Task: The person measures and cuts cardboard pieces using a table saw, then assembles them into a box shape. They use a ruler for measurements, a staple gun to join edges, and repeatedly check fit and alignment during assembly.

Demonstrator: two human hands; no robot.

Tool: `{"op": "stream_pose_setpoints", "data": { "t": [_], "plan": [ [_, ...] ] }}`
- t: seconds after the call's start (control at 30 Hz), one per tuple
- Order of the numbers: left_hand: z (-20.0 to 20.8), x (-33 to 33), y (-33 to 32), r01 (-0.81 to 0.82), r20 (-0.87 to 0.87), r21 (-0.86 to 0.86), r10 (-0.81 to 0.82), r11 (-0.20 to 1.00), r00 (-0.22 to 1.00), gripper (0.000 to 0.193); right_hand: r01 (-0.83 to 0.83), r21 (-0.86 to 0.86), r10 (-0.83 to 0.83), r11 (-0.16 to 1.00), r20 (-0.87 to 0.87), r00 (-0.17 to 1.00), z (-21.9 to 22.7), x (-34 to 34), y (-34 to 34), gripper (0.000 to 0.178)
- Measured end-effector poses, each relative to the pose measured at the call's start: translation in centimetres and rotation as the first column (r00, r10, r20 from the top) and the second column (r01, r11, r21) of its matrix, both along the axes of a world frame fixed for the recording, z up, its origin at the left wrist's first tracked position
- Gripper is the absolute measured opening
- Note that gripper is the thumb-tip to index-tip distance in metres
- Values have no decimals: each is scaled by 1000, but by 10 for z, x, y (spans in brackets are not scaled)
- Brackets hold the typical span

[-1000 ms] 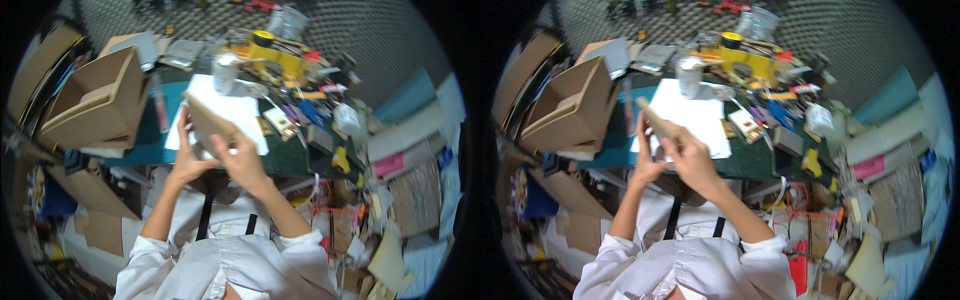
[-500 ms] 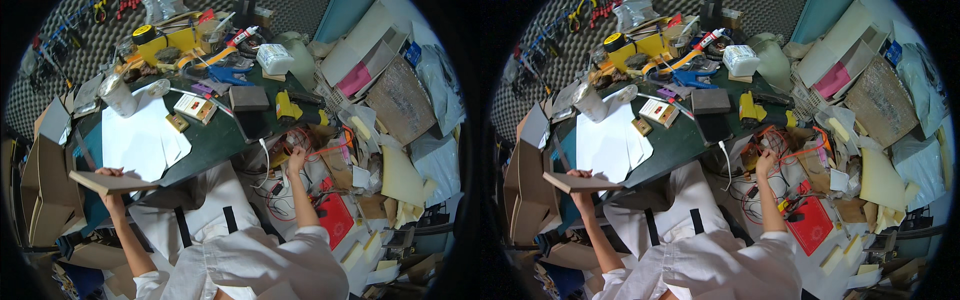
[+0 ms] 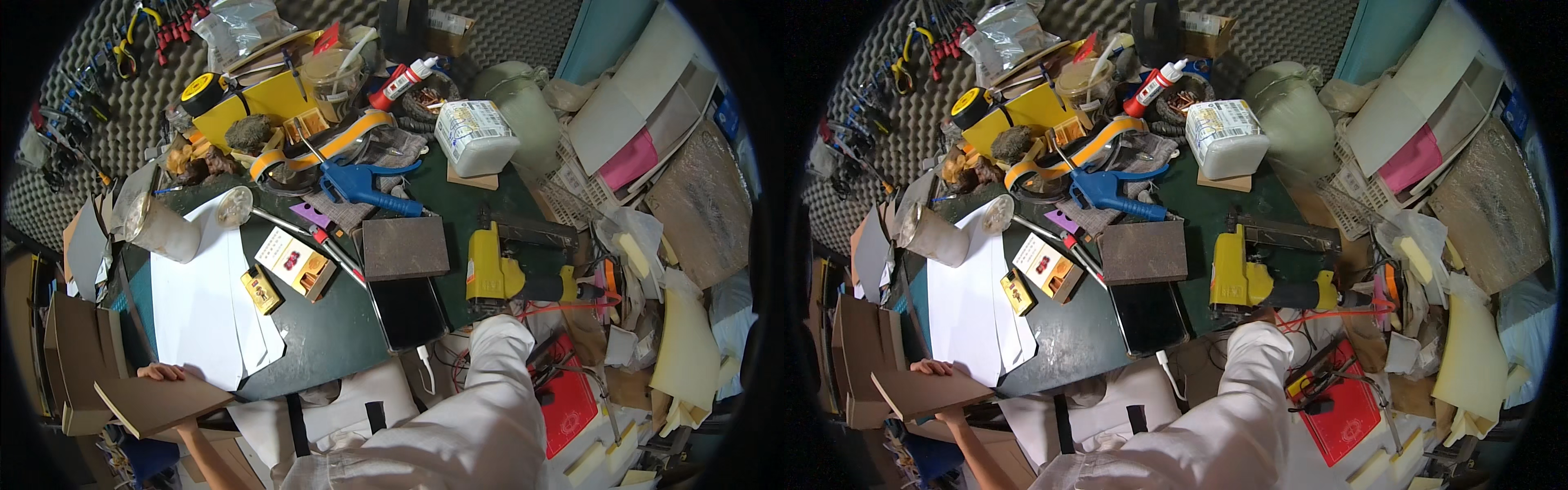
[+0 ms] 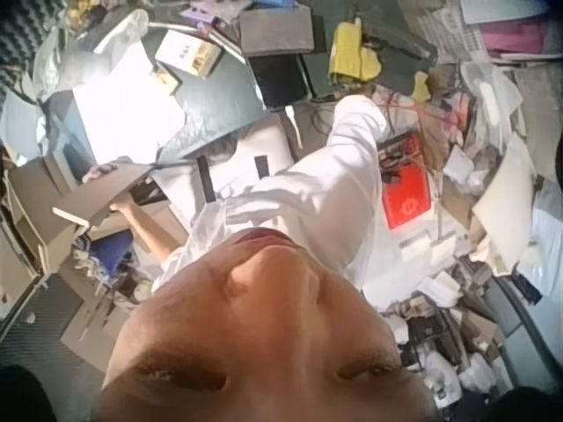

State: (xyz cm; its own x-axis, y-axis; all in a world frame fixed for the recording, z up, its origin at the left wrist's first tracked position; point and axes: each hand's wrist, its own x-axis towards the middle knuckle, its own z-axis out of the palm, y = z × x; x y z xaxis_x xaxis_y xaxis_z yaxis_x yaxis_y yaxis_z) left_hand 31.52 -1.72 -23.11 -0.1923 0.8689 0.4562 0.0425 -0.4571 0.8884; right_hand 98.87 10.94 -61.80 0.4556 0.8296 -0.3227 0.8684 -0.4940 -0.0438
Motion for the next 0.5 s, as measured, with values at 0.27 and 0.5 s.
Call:
{"op": "stream_pose_setpoints", "data": {
  "t": [0.27,0.5],
  "plan": [
    [9,21,3,-63,-117,31,67,998,991,38,17,-72,-16,997,15,1000,-6,4,-22,20],
    [8,17,0,-84,-142,23,86,996,986,39,19,-106,-18,994,10,1000,-3,1,-32,21]
  ]
}}
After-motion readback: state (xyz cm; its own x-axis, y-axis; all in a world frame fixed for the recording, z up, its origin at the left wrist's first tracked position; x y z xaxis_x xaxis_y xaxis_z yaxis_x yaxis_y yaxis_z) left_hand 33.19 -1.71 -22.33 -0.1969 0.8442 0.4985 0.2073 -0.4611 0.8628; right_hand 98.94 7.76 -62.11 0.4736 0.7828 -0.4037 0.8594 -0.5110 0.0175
